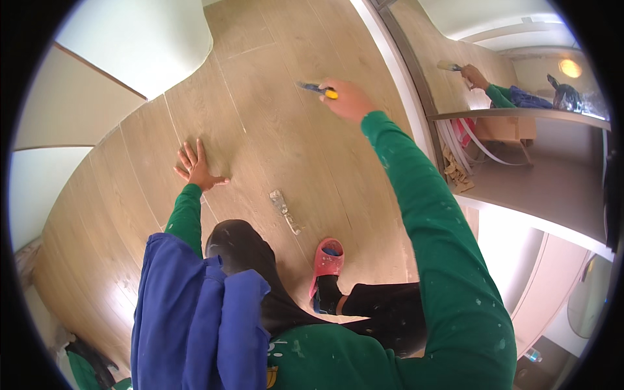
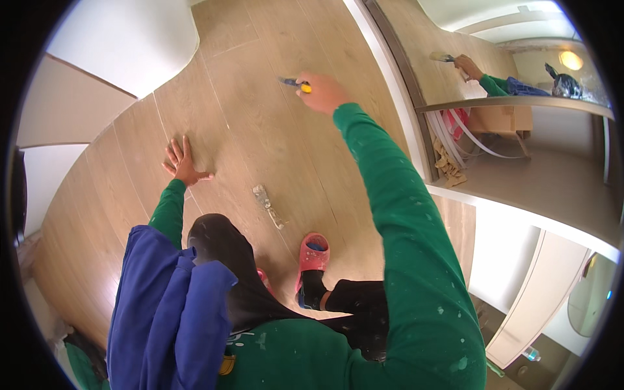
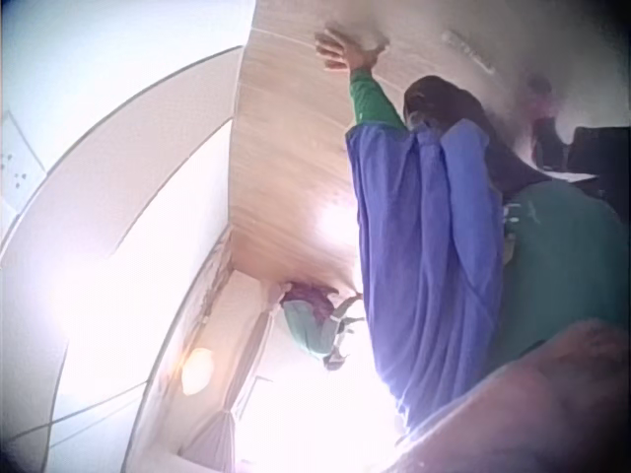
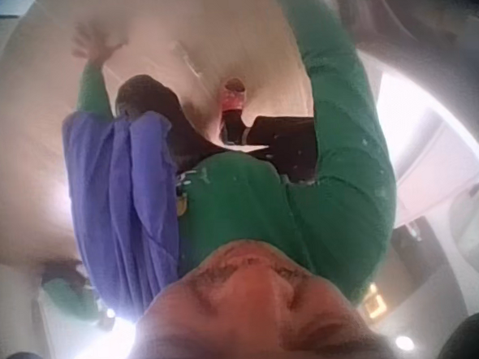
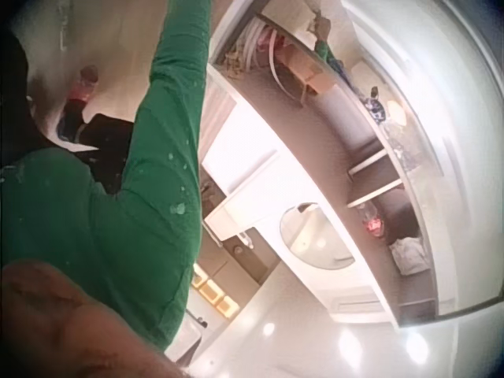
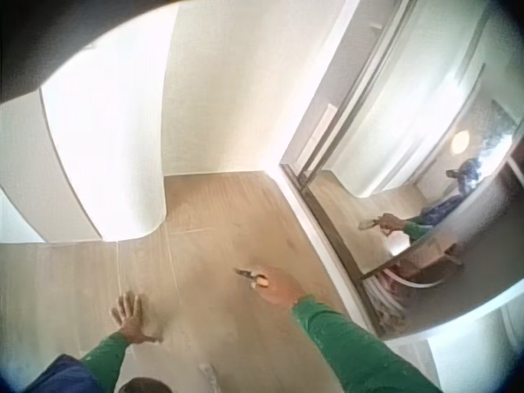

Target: The person applies filler to the seams between floor tiles using a putty knife, brushes over the seams with a paintbrush, and wipes the area with a cloth.

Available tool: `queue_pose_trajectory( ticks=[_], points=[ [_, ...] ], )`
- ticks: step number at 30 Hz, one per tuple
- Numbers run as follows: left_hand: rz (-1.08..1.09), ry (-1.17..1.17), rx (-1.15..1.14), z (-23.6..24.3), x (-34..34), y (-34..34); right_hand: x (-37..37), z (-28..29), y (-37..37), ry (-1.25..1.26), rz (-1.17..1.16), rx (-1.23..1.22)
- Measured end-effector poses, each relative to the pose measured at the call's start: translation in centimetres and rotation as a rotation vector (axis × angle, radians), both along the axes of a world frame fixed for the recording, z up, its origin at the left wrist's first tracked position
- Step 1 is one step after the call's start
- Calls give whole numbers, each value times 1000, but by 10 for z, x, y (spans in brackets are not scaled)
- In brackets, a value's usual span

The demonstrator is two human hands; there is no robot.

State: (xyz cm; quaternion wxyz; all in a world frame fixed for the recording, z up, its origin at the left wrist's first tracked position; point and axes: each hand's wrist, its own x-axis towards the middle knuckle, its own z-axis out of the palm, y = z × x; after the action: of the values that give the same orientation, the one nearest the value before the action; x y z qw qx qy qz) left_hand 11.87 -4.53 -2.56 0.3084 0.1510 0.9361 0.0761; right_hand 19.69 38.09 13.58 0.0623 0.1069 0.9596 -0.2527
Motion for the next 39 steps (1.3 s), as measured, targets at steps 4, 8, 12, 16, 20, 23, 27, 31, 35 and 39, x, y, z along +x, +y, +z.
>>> queue_pose_trajectory(
  ticks=[4,8,12,16,20,23,27,31,35,39],
  points=[
    [-5,16,-19,-7,2,-1,86,-52,-9,38,-42,-43],
    [-3,11,-40,1,4,-5,172,-23,-42,-134,-245,-161],
    [-1,26,-32,-2,-1,-4,69,8,-40,-106,-400,-129],
    [0,12,3,-1,4,5,9,-24,-18,45,-279,-7],
    [27,13,-9,3,5,-7,111,-46,-32,-152,-236,-165],
    [13,20,-41,0,3,-6,144,-26,-27,-394,-280,-247],
    [7,5,-45,4,4,2,55,-20,-10,-199,-319,-286],
    [3,41,-8,-4,4,-3,-7,-29,-15,-9,-275,-254],
    [26,37,-26,-1,1,-12,102,-53,-39,-88,-303,-208],
    [13,26,2,3,6,7,311,-31,-58,-197,-197,-168]
  ],
)
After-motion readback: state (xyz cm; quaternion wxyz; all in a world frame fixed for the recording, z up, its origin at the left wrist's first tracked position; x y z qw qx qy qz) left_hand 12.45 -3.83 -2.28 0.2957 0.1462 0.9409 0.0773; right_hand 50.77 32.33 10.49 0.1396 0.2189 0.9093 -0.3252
